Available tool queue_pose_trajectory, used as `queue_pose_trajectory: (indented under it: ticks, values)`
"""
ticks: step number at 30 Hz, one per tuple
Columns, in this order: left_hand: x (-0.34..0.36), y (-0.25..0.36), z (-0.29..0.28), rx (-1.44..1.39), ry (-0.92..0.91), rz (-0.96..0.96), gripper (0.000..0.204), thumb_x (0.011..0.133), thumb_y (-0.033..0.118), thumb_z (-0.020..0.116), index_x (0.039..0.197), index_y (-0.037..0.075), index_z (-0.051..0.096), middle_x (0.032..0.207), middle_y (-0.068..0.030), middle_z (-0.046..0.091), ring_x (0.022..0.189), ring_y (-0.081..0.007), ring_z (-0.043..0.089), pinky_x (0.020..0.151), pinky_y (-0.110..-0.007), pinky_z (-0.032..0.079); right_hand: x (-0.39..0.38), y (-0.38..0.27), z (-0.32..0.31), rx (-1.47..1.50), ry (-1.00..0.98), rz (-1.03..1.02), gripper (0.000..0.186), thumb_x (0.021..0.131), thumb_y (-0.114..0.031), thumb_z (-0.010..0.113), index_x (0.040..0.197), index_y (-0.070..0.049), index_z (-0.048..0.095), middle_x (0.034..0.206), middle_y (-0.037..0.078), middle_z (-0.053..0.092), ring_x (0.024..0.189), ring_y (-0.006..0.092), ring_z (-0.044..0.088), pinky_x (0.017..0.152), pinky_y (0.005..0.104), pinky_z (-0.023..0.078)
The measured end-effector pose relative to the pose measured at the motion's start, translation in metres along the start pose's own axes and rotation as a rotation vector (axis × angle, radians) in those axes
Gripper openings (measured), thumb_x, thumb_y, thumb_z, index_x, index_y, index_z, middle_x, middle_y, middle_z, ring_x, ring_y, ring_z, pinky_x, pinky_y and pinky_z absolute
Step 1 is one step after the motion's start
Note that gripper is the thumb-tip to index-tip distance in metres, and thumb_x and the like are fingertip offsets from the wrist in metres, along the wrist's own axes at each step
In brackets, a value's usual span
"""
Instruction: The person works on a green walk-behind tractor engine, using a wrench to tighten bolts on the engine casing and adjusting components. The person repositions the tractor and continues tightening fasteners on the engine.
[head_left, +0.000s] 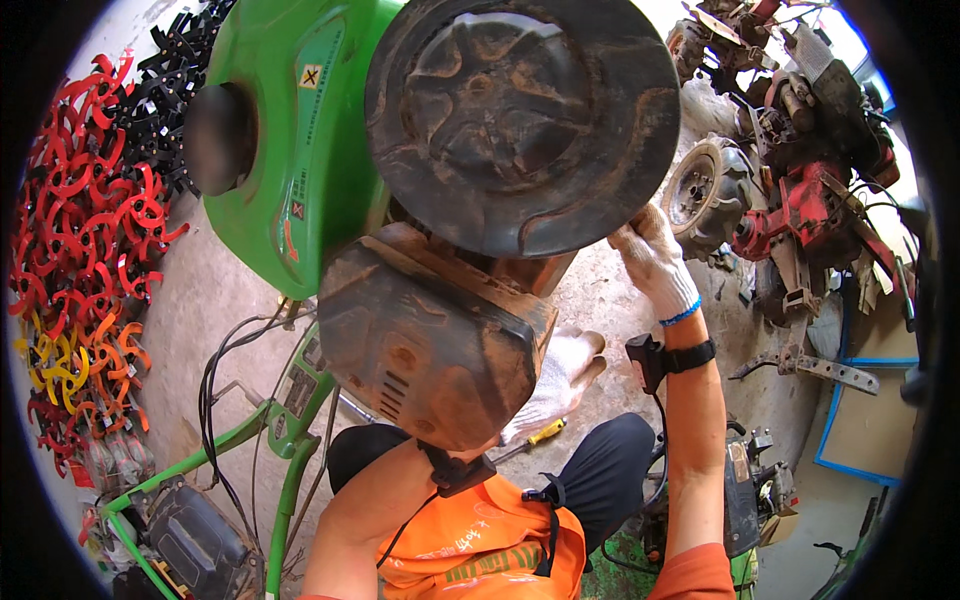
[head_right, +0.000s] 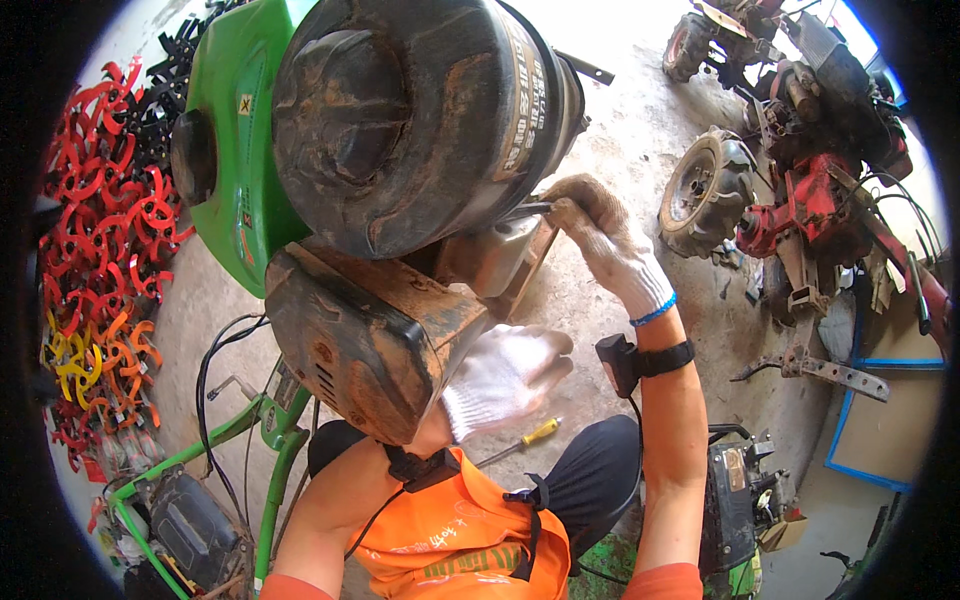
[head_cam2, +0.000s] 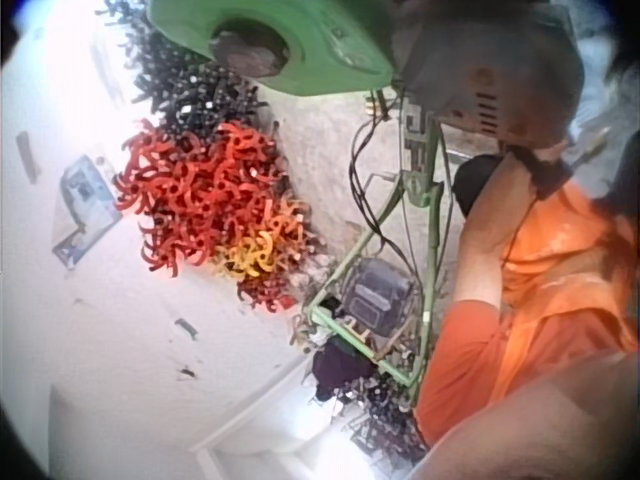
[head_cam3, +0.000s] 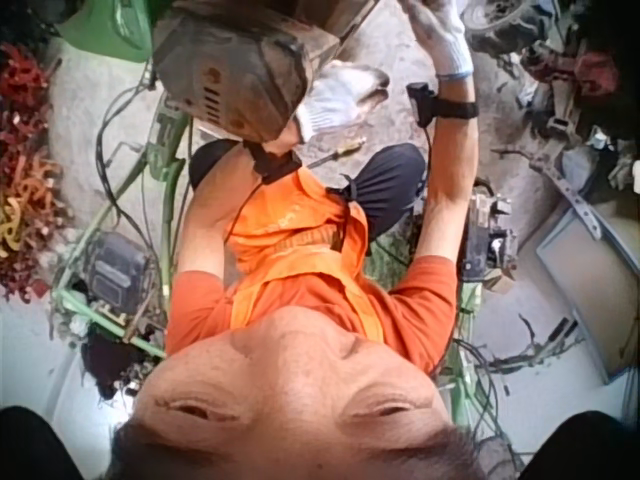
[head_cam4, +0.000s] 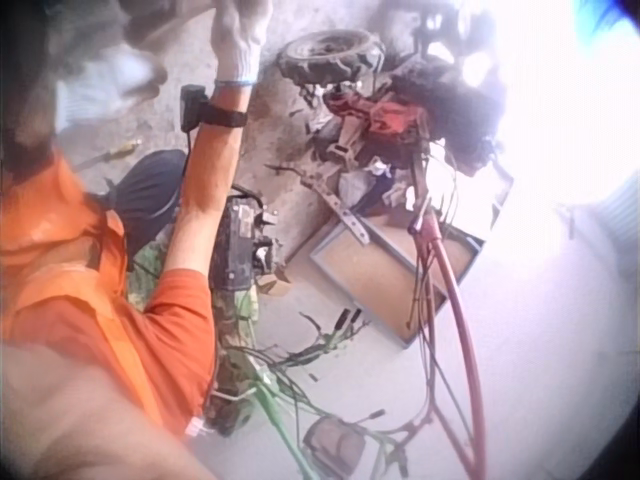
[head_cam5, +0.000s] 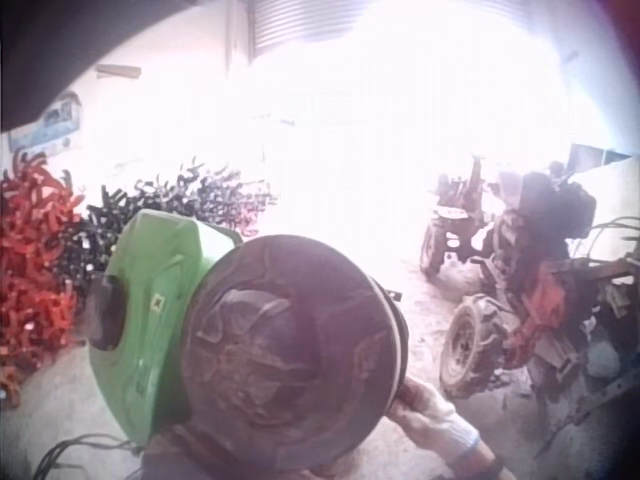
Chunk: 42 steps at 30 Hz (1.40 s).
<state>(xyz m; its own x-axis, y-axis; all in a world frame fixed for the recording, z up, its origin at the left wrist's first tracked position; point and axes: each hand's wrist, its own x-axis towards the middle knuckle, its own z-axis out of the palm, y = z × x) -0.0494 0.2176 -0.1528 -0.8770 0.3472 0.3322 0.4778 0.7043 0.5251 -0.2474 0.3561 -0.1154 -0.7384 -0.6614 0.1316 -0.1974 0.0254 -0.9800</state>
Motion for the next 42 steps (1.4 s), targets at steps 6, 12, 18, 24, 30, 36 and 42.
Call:
queue_pose_trajectory:
  ticks: [6,12,18,24,30,36,42]
  values:
    - [0.003,0.004,-0.002,-0.277,0.127,-0.243,0.014,0.098,0.019,0.072,0.104,0.007,0.070,0.093,-0.0186,0.072,0.084,-0.0416,0.074,0.076,-0.051,0.059,0.009,-0.018,-0.013,-0.086,0.005,-0.049,0.014,0.111,-0.009,0.070,0.124,-0.003,0.074,0.109,0.000,0.074,0.105,0.0092,0.065,0.097,0.0293,0.056]
    - [0.008,0.002,0.002,-0.224,0.050,-0.185,0.011,0.100,0.022,0.067,0.099,0.011,0.068,0.089,-0.0149,0.069,0.085,-0.0395,0.073,0.076,-0.050,0.059,0.001,0.001,0.008,-0.057,0.102,-0.094,0.012,0.110,-0.008,0.072,0.120,-0.003,0.073,0.110,0.003,0.075,0.105,0.0103,0.068,0.097,0.0302,0.059]
    - [-0.004,-0.012,0.019,-0.265,0.074,-0.197,0.011,0.100,0.020,0.070,0.104,0.009,0.070,0.093,-0.0165,0.069,0.088,-0.0403,0.071,0.078,-0.051,0.056,0.034,-0.033,-0.033,0.263,0.069,-0.046,0.021,0.102,-0.010,0.083,0.118,0.000,0.077,0.105,0.008,0.080,0.096,0.0140,0.074,0.091,0.0310,0.063]
    - [-0.008,-0.009,0.037,-0.281,0.240,-0.304,0.021,0.101,0.020,0.075,0.117,0.006,0.073,0.097,-0.0184,0.069,0.098,-0.0417,0.067,0.085,-0.052,0.053,0.040,-0.087,-0.050,0.079,0.065,0.014,0.025,0.096,-0.012,0.090,0.115,0.001,0.080,0.096,0.011,0.083,0.078,0.0151,0.077,0.071,0.0301,0.066]
    - [0.002,-0.004,0.022,-0.229,0.217,-0.249,0.017,0.099,0.021,0.074,0.110,0.008,0.072,0.092,-0.0178,0.068,0.091,-0.0413,0.068,0.080,-0.053,0.053,0.033,-0.066,-0.037,0.170,0.144,-0.116,0.025,0.099,-0.017,0.088,0.112,0.000,0.077,0.090,0.011,0.081,0.071,0.0152,0.075,0.064,0.0303,0.064]
    - [0.016,0.009,-0.021,-0.200,-0.030,-0.264,0.014,0.099,0.023,0.071,0.101,0.008,0.070,0.086,-0.0183,0.069,0.080,-0.0422,0.071,0.073,-0.053,0.054,0.028,-0.024,-0.026,0.455,0.011,-0.153,0.022,0.103,-0.021,0.084,0.110,-0.002,0.074,0.090,0.012,0.078,0.073,0.0182,0.074,0.065,0.0321,0.062]
    - [0.021,0.012,-0.021,-0.186,-0.054,-0.250,0.016,0.097,0.022,0.069,0.100,0.006,0.072,0.087,-0.0213,0.069,0.081,-0.0433,0.072,0.076,-0.053,0.057,0.049,-0.034,-0.042,0.330,0.056,-0.058,0.021,0.104,-0.020,0.083,0.113,-0.002,0.076,0.092,0.011,0.080,0.076,0.0168,0.076,0.070,0.0311,0.063]
